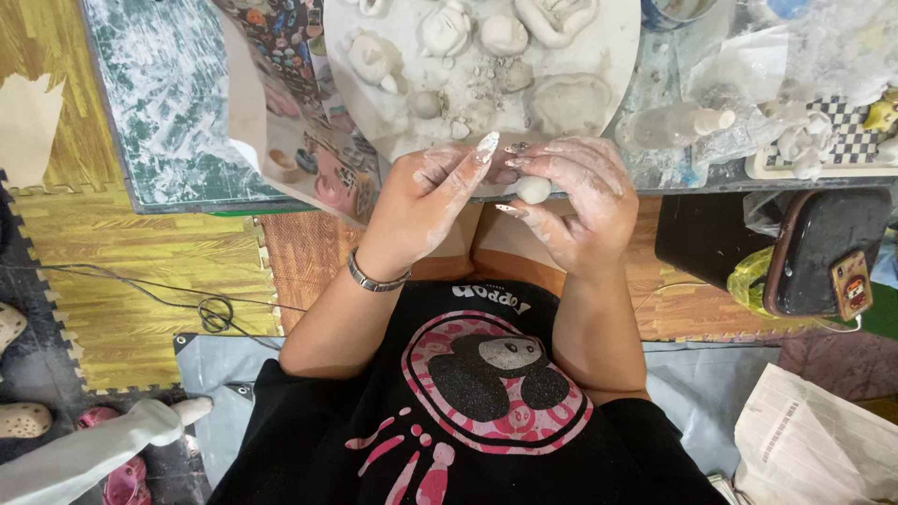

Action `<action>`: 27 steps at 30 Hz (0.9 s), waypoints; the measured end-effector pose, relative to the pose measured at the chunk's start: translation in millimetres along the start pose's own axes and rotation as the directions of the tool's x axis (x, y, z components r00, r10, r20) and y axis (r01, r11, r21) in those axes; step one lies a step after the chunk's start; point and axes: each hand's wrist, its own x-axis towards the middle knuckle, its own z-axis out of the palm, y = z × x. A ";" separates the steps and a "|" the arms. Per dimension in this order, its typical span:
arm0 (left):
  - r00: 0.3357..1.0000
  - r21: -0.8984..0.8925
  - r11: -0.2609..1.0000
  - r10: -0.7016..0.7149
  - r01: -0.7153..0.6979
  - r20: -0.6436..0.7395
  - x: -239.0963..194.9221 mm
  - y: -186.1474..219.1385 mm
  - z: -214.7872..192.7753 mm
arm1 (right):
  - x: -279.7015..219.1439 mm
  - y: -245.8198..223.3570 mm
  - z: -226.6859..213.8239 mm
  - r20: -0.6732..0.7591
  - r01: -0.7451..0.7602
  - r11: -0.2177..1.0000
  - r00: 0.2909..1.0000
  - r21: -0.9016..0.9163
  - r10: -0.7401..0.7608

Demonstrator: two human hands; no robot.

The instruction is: The person shapes small pieces of white clay into rounded forms using both hands. They repeatedly roll, pinch, and smooth the clay, placing finished pieces onto a white plate that already holds several similar items.

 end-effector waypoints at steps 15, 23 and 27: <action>0.996 -0.074 0.994 -0.075 0.079 0.054 0.4 2.8 3.9 | 3.5 1.2 -1.6 0.056 -0.011 1.000 0.998 0.012 0.010; 0.995 -0.028 0.998 -0.046 0.048 0.084 -0.5 -2.3 2.0 | 7.7 -0.9 1.8 0.081 0.049 0.999 0.995 0.015 -0.050; 0.993 -0.054 0.997 -0.041 0.047 0.108 -2.9 -2.6 -0.7 | 10.8 -2.2 3.2 0.072 0.062 0.998 0.995 0.016 -0.063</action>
